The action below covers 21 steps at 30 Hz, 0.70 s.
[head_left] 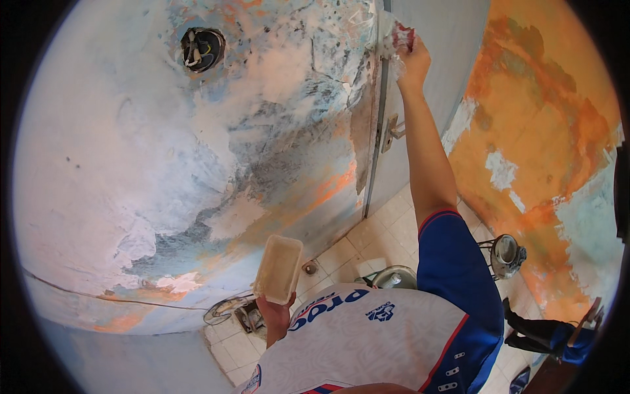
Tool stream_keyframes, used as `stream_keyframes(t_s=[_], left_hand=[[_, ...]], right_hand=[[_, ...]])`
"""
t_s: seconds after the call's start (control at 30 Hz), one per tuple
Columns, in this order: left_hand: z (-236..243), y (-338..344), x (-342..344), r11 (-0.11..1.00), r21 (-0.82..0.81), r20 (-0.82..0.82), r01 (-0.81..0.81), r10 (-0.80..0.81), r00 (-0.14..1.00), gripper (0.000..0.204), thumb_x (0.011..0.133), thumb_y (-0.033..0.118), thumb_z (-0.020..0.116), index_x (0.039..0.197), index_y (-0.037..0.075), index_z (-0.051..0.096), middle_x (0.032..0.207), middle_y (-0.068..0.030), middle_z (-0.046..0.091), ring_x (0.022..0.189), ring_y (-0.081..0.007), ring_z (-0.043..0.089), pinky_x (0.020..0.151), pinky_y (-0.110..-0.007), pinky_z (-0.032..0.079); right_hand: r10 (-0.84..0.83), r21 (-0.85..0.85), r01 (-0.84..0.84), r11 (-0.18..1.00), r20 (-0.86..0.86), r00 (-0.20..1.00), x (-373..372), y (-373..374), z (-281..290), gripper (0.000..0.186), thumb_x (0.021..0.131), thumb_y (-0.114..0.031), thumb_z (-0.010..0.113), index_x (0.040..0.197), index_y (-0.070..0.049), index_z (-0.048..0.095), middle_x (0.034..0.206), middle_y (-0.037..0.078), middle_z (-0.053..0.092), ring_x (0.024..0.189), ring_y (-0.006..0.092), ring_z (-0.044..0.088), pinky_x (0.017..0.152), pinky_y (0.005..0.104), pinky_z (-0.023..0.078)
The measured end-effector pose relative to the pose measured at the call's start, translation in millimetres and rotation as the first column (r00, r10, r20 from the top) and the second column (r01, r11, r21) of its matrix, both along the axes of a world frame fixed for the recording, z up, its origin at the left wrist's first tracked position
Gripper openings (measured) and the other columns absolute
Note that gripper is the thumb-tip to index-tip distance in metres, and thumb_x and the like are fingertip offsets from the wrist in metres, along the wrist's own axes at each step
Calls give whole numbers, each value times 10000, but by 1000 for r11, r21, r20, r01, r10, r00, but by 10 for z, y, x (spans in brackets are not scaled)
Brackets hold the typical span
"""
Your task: The person applies plaster to a wall with a spatula, gathering the material from a small plastic container.
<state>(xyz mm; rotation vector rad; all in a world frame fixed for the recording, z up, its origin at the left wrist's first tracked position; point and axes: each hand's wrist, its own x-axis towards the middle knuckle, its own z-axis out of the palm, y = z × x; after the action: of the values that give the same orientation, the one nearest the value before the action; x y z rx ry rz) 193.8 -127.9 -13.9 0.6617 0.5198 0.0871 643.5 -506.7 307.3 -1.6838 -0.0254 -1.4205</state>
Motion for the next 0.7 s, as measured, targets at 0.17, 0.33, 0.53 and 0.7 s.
stream_keyframes(t_s=[0.17, 0.33, 0.53, 0.7], left_hand=[[-63, 2, -26, 999, 40, 46, 16, -18, 999, 515, 996, 511, 427, 1416, 217, 479, 1426, -10, 551, 1267, -277, 553, 885, -549, 521], [-64, -9, -13, 1000, 22, 31, -6, 5, 1000, 505, 995, 500, 430, 1410, 217, 482, 1419, -10, 554, 1261, -279, 556, 881, -550, 522], [-70, 27, 1, 1000, 1, -1, 3, -3, 1000, 494, 999, 494, 425, 1405, 218, 486, 1415, -9, 556, 1254, -281, 559, 876, -552, 524], [-91, 23, 10, 1000, 3, 7, -4, 4, 1000, 497, 999, 504, 424, 1401, 219, 487, 1410, -12, 559, 1242, -283, 564, 864, -547, 529]], right_hand=[[14, -4, -14, 1000, -54, 998, 37, 10, 39, 193, 857, -105, 583, 998, 11, 647, 859, 266, 663, 801, 453, 650, 722, 464, 503], [49, -47, -47, 998, 41, 998, 88, -163, -18, 206, 844, -101, 581, 1003, 6, 657, 825, 210, 666, 711, 397, 611, 683, 420, 493], [-29, -47, 32, 998, 60, 998, 202, -241, 201, 237, 829, -79, 566, 1025, 5, 668, 808, 219, 668, 713, 381, 640, 702, 413, 510], [95, -57, -97, 994, -44, 995, -3, -37, 210, 261, 843, -71, 567, 1070, 5, 673, 863, 256, 690, 830, 434, 683, 754, 458, 528]])
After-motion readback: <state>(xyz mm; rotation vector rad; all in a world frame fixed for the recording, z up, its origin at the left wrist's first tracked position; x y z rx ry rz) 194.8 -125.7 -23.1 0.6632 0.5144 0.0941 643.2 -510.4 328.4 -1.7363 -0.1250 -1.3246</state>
